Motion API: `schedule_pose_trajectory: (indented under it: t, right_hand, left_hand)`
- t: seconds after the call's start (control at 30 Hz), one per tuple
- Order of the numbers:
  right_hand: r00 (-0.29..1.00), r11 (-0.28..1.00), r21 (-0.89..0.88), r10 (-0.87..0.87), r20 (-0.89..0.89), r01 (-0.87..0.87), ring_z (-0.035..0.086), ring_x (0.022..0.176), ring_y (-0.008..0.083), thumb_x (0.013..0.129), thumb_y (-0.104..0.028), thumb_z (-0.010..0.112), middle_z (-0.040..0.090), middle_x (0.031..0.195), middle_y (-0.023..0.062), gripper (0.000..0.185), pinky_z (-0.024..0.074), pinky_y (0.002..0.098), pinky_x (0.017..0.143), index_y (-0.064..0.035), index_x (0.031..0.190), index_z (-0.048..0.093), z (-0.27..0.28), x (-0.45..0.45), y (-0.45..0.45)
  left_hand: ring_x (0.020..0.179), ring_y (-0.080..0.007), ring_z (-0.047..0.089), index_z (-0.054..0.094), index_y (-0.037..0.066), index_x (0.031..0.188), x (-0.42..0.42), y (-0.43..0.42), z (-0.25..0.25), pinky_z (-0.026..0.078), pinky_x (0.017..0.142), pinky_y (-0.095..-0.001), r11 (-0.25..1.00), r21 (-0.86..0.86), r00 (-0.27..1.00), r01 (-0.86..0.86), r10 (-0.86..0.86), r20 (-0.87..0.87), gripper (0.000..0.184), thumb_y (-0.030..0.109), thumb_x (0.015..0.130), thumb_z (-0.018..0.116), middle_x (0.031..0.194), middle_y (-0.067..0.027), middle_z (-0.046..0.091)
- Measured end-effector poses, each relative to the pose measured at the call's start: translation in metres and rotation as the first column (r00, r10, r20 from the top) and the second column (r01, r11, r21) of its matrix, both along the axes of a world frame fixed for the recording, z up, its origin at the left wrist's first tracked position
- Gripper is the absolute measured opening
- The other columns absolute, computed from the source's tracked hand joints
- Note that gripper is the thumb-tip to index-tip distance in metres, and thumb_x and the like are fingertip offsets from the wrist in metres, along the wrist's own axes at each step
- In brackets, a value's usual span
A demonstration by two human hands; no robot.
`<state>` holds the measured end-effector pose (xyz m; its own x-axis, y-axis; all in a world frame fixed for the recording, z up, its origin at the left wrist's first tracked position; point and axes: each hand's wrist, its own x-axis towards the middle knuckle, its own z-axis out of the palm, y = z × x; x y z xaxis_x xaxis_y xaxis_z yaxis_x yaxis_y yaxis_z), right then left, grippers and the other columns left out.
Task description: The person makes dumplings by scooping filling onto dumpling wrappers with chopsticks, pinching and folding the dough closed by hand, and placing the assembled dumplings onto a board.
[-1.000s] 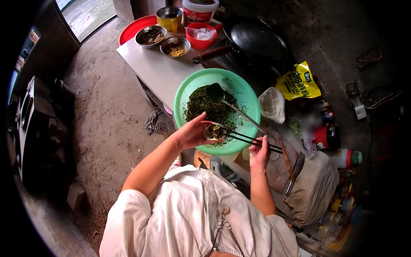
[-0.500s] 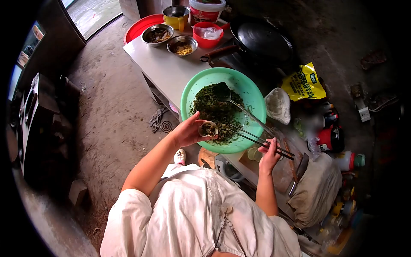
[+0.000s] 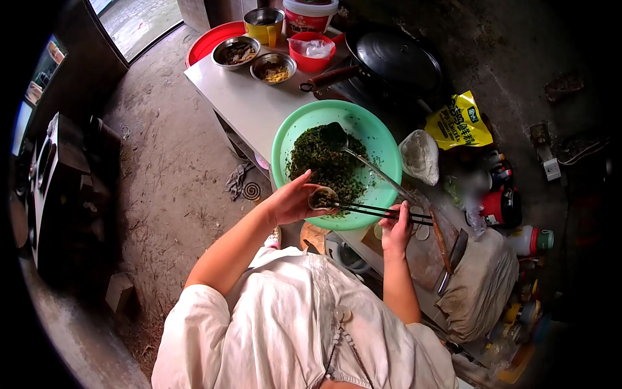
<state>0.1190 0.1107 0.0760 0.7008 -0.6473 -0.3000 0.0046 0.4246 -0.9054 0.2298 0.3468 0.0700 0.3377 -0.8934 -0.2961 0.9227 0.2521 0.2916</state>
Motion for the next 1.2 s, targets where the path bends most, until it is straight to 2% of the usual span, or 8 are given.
schedule_pose_trajectory:
  t: [0.13,0.3,0.33,0.4,0.5,0.73,0.9,1.2]
  right_hand:
    - [1.000,0.999,0.043,-0.011,0.017,0.010,0.050,0.044,0.0125,0.087,-0.036,0.051,0.053,0.059,0.0042,0.032,0.0433,0.0238,0.041,-0.0070,0.075,0.051,-0.010,0.000,-0.002]
    - [0.986,0.891,0.438,-0.156,0.057,0.115,0.048,0.043,0.0120,0.086,-0.036,0.053,0.054,0.060,0.0025,0.031,0.0409,0.0226,0.041,-0.0073,0.076,0.052,-0.017,-0.002,-0.019]
    - [0.982,0.895,0.433,-0.161,0.101,0.103,0.047,0.042,0.0116,0.086,-0.035,0.053,0.054,0.062,0.0024,0.030,0.0405,0.0219,0.042,-0.0069,0.076,0.052,-0.017,-0.002,-0.025]
    - [0.991,0.991,-0.044,-0.130,0.014,0.130,0.047,0.042,0.0117,0.087,-0.034,0.051,0.053,0.063,0.0038,0.031,0.0406,0.0215,0.042,-0.0054,0.077,0.052,-0.008,-0.005,-0.026]
    - [0.993,0.968,-0.222,-0.121,-0.013,0.115,0.048,0.042,0.0120,0.088,-0.034,0.050,0.053,0.062,0.0055,0.032,0.0414,0.0219,0.042,-0.0034,0.078,0.052,0.006,-0.009,-0.025]
    - [0.994,0.980,-0.197,0.045,0.103,-0.024,0.050,0.042,0.0134,0.090,-0.032,0.045,0.053,0.062,0.0060,0.033,0.0437,0.0230,0.039,-0.0022,0.078,0.051,0.026,-0.009,-0.005]
    - [0.996,0.990,-0.141,-0.008,0.089,0.020,0.050,0.042,0.0133,0.090,-0.035,0.045,0.053,0.062,0.0051,0.034,0.0427,0.0226,0.038,-0.0042,0.076,0.050,0.031,-0.003,-0.011]
    - [0.998,1.000,0.009,0.025,0.049,-0.025,0.047,0.041,0.0118,0.088,-0.038,0.049,0.053,0.061,0.0037,0.032,0.0409,0.0230,0.037,-0.0077,0.076,0.052,0.020,0.003,-0.025]
  left_hand:
    - [0.113,-0.0353,0.045,0.035,-0.008,0.124,-0.002,-0.002,0.002,0.047,0.088,-0.0311,0.999,0.003,0.999,-0.034,0.034,-0.008,0.075,0.056,0.086,0.035,0.124,-0.0213,0.042]
    - [0.113,-0.0338,0.046,0.035,-0.009,0.123,0.001,0.000,-0.014,0.044,0.091,-0.0331,0.997,-0.003,0.997,-0.080,0.080,-0.002,0.075,0.056,0.085,0.036,0.124,-0.0204,0.042]
    - [0.112,-0.0331,0.046,0.035,-0.008,0.123,0.001,0.002,-0.016,0.043,0.093,-0.0340,0.995,0.004,0.995,-0.098,0.098,-0.001,0.075,0.056,0.085,0.037,0.124,-0.0199,0.042]
    - [0.112,-0.0324,0.046,0.036,-0.007,0.124,0.002,0.005,-0.019,0.041,0.095,-0.0348,0.993,0.012,0.993,-0.117,0.117,0.001,0.074,0.055,0.085,0.038,0.124,-0.0193,0.043]
    - [0.113,-0.0307,0.045,0.037,-0.005,0.123,0.004,0.009,-0.023,0.040,0.096,-0.0356,0.994,0.032,0.994,-0.106,0.106,-0.003,0.071,0.054,0.085,0.040,0.124,-0.0177,0.043]
    - [0.115,-0.0285,0.044,0.038,-0.004,0.123,0.001,0.002,-0.010,0.038,0.097,-0.0357,0.988,0.076,0.990,-0.138,0.135,0.047,0.070,0.054,0.085,0.040,0.123,-0.0152,0.045]
    - [0.115,-0.0275,0.044,0.037,-0.005,0.124,0.002,0.001,-0.011,0.037,0.098,-0.0356,0.991,0.048,0.991,-0.127,0.125,0.041,0.070,0.053,0.085,0.040,0.124,-0.0157,0.045]
    - [0.107,-0.0232,0.052,0.040,-0.005,0.122,0.001,0.003,0.008,0.048,0.086,-0.0315,0.998,0.046,0.999,-0.036,0.035,0.015,0.071,0.056,0.086,0.036,0.118,-0.0160,0.050]
